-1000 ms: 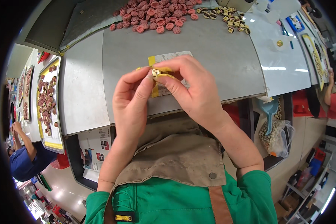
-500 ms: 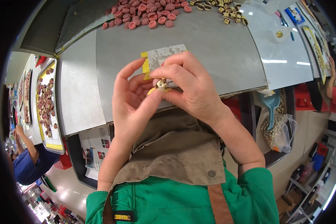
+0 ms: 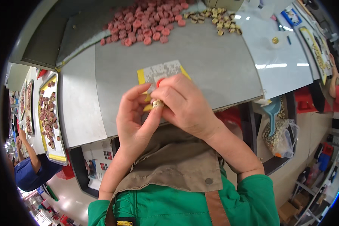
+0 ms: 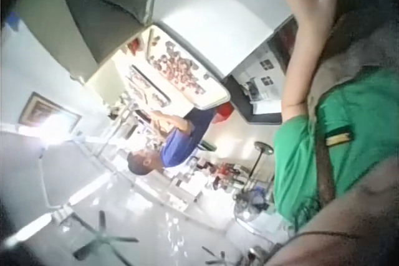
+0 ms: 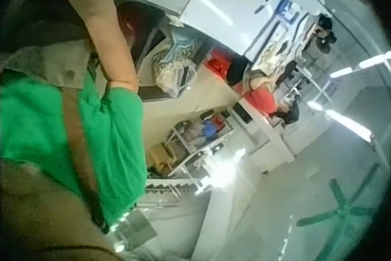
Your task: The person squeezes adhesive from a bottle into a small cap, dips miniature figurine parts into the adhesive, and attaches the hair and face pieces together by hand.
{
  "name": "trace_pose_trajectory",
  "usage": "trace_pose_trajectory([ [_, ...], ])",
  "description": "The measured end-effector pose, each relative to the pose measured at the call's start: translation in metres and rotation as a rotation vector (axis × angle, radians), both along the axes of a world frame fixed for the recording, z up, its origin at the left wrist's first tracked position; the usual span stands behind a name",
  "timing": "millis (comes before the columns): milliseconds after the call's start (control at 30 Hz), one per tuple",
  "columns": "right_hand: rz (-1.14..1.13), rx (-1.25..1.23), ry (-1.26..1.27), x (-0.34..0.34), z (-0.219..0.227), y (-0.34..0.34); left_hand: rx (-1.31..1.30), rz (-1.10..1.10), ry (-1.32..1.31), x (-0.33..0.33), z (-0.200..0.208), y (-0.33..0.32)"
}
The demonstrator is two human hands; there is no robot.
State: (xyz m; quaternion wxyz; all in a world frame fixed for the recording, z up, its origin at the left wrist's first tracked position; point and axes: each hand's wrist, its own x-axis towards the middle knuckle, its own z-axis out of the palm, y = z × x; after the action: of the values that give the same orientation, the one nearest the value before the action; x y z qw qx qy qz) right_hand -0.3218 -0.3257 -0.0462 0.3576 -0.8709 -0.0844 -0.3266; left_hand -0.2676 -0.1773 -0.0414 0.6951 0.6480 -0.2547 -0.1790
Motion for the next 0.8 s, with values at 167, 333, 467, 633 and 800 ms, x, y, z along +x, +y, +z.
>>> trace_pose_trajectory([
  [167, -0.098, -0.143, 0.078, -0.008, 0.034, -0.039, 0.459, 0.405, -0.476, 0.068, 0.027, 0.089],
  [333, -0.376, -0.249, 0.143, 0.011, 0.035, -0.135, 1.085, 0.775, -0.663, 0.149, 0.04, 0.258],
  [467, -0.409, -0.288, 0.268, 0.014, 0.027, -0.163, 1.239, 0.788, -1.004, 0.165, 0.023, 0.301],
  [633, -0.341, -0.372, 0.28, 0.013, 0.029, -0.144, 0.908, 0.603, -0.884, 0.156, 0.046, 0.157],
  [800, -0.274, -0.174, 0.446, 0.003, 0.04, -0.099, 0.573, 0.234, -0.809, 0.137, 0.035, 0.017],
])
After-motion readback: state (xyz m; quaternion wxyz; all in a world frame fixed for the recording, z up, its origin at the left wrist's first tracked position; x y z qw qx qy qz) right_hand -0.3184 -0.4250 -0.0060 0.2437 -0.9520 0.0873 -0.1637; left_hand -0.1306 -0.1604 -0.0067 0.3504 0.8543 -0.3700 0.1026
